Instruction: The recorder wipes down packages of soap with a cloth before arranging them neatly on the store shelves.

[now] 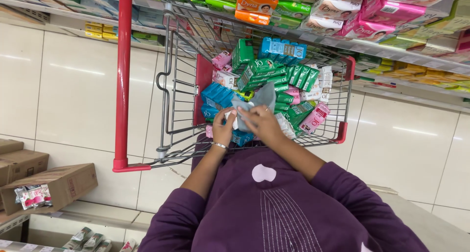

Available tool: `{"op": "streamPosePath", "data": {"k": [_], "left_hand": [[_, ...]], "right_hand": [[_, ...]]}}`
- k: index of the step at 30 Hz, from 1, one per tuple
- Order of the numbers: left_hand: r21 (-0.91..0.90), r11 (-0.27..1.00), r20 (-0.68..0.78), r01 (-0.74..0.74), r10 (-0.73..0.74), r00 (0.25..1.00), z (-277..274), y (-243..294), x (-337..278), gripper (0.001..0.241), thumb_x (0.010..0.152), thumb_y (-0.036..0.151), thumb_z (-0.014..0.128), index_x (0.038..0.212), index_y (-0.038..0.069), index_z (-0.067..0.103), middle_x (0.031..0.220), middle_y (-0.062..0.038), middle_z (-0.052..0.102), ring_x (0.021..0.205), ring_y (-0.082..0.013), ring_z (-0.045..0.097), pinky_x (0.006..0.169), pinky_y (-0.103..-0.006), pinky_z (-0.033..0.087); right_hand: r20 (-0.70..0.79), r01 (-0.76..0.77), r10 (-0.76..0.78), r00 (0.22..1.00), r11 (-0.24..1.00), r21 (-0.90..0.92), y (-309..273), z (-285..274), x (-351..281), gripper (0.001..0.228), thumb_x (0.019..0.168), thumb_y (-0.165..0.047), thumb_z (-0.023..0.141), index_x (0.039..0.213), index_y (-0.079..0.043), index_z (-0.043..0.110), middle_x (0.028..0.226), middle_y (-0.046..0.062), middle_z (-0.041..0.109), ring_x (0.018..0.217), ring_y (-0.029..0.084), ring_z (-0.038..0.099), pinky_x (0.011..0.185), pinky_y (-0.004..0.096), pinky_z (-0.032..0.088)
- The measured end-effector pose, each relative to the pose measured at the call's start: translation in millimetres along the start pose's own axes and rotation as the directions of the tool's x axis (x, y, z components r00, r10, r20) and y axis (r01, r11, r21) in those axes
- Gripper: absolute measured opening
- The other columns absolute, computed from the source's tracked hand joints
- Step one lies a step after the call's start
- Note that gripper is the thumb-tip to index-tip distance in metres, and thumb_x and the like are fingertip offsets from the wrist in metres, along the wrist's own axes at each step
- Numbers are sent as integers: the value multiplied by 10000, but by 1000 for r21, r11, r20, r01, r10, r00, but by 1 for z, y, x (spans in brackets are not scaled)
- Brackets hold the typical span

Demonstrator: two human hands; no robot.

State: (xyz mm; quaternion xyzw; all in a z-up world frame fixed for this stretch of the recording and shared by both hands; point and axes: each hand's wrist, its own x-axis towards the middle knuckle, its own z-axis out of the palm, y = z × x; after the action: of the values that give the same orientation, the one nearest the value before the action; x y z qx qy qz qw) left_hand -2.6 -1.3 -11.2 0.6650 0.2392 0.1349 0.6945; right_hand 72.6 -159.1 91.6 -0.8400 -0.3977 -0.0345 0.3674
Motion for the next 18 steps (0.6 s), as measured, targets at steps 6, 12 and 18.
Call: {"op": "streamPosePath", "data": {"k": [6, 12, 18], "left_hand": [[-413, 794, 102, 446, -446, 889, -2, 6, 0, 386, 942, 341, 692, 1223, 77, 682, 1167, -87, 687, 1046, -220, 676, 836, -406, 564], [-265, 502, 315, 823, -762, 566, -18, -9, 24, 705, 883, 600, 500, 1408, 139, 590, 1224, -113, 691, 1057, -262, 663, 849, -607, 512], [-397, 139, 513, 907, -786, 345, -47, -38, 23, 606, 950, 574, 462, 1359, 144, 582, 1197, -142, 715, 1080, -324, 702, 905, -568, 569]], "right_hand": [[523, -664, 662, 537, -50, 746, 55, 31, -6, 355, 1028, -249, 656, 1295, -19, 696, 1081, 39, 753, 950, 124, 685, 861, 285, 556], [524, -712, 643, 559, 48, 700, 41, 44, -15, 388, 995, -220, 661, 1344, -52, 675, 1147, 49, 728, 1001, 133, 641, 891, 295, 521], [258, -429, 343, 903, 719, 546, 19, 38, -9, 315, 978, -178, 719, 1275, -74, 730, 1234, 82, 689, 1209, 189, 581, 1081, 293, 404]]}}
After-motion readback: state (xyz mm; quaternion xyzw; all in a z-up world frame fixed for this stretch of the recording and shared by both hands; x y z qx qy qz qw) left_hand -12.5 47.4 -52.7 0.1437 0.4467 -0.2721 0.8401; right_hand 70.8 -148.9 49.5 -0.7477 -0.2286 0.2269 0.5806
